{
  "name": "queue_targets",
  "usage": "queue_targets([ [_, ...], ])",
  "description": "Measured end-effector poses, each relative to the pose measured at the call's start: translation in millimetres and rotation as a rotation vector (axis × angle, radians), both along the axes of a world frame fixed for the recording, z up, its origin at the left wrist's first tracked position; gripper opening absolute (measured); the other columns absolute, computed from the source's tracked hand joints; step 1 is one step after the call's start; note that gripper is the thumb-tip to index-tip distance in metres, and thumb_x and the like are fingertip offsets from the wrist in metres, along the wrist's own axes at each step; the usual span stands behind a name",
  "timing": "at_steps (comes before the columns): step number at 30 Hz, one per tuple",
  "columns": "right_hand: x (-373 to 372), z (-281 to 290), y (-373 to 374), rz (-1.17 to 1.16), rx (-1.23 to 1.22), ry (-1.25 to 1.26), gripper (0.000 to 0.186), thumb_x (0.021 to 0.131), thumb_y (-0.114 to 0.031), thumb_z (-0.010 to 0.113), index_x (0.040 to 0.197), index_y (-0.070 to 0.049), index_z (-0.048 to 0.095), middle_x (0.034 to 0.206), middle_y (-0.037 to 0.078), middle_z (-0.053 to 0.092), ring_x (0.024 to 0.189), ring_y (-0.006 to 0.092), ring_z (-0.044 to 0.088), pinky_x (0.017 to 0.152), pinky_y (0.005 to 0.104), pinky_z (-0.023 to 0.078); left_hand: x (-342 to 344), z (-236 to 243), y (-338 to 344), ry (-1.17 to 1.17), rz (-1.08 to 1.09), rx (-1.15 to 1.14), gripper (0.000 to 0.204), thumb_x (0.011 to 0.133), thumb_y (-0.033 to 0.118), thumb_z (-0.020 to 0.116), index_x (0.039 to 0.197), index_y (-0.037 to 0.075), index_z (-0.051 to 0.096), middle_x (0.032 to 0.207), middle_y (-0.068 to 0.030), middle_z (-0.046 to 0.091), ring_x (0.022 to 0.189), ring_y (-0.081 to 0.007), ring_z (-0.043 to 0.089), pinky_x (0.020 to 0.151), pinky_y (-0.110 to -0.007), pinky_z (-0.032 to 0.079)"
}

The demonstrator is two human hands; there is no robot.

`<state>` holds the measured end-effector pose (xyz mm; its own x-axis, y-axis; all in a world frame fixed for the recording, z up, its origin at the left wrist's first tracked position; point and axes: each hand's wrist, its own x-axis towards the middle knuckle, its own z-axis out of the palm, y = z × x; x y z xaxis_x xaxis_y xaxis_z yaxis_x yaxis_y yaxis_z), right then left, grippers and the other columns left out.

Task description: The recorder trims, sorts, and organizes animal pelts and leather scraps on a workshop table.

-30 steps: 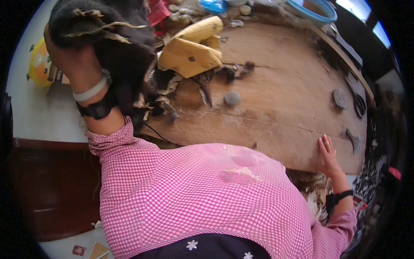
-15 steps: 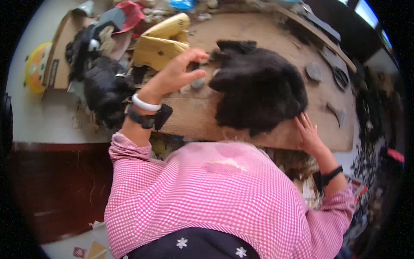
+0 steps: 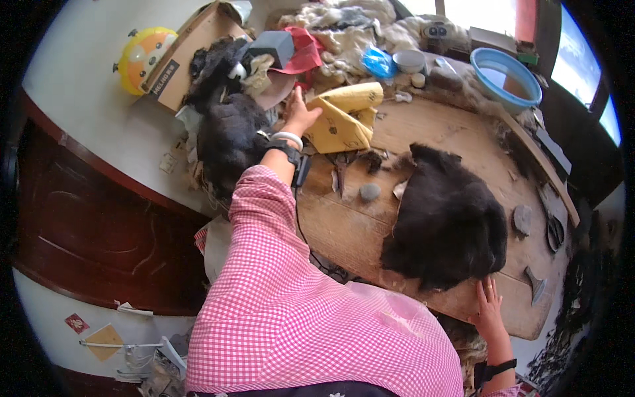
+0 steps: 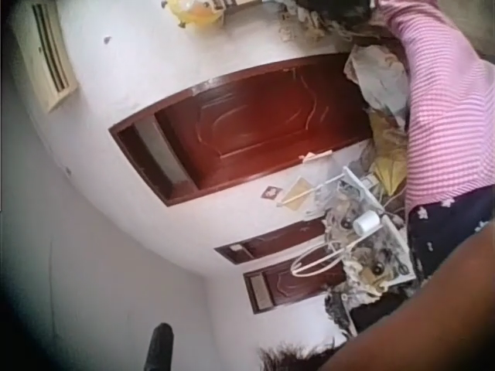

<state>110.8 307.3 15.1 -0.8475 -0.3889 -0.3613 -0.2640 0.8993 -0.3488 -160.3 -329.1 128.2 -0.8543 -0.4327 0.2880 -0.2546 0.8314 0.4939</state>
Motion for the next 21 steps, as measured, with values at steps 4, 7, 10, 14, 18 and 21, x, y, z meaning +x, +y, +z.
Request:
queue_targets([
  [4,-2,4,-5,-0.045,-0.01,-0.039,0.112,0.055,0.001,0.081,0.151,-0.013,0.024,0.16,0.011,0.008,0.147,0.0341,0.007,0.112,0.0628,0.015,-20,6,3,-0.108,-0.025,-0.001,0.109,0.069,0.036,0.077,0.151,0.014,0.01,0.156,-0.0155,0.018,0.145,-0.0325,0.017,0.112,-0.061,0.018],
  [7,-5,4,-9,-0.064,-0.03,-0.057,0.112,0.054,0.002,0.081,0.15,-0.013,0.025,0.16,0.011,0.008,0.147,0.0338,0.007,0.113,0.0607,0.014,-29,-3,-6,-0.192,-0.092,-0.007,0.102,0.062,0.035,0.082,0.146,0.015,0.028,0.143,-0.0119,0.045,0.132,-0.0305,0.042,0.107,-0.056,0.029],
  [10,-5,3,-7,-0.062,-0.066,-0.044,0.111,0.054,0.003,0.079,0.15,-0.012,0.026,0.159,0.012,0.011,0.147,0.0337,0.008,0.114,0.0571,0.013,-26,-2,-2,-0.191,-0.354,-0.093,0.03,0.076,0.025,0.068,0.104,0.012,0.068,0.108,-0.0142,0.065,0.101,-0.0333,0.062,0.085,-0.043,0.049],
  [14,-4,10,-12,-0.057,-0.043,-0.058,0.109,0.055,0.005,0.077,0.15,-0.013,0.027,0.159,0.013,0.013,0.147,0.0342,0.008,0.115,0.0533,0.014,-5,9,30,0.337,-0.548,-0.145,0.017,0.078,0.015,0.062,0.093,0.01,0.07,0.09,-0.016,0.064,0.087,-0.0363,0.063,0.075,-0.044,0.05],
  [18,-2,2,-10,-0.064,-0.055,-0.027,0.109,0.055,0.007,0.076,0.15,-0.011,0.026,0.159,0.015,0.013,0.147,0.0344,0.011,0.117,0.0475,0.015,49,48,78,0.552,-0.846,0.217,0.012,0.076,0.01,0.069,0.088,0.005,0.069,0.083,-0.0117,0.064,0.081,-0.0317,0.063,0.071,-0.038,0.05],
  [21,-6,3,-21,-0.101,-0.025,-0.031,0.111,0.054,0.01,0.074,0.151,-0.009,0.024,0.158,0.016,0.012,0.146,0.0349,0.012,0.117,0.0426,0.017,86,48,93,0.51,-0.998,0.203,0.018,0.078,0.008,0.067,0.096,0.005,0.069,0.088,-0.0128,0.065,0.084,-0.0317,0.064,0.075,-0.037,0.05],
])
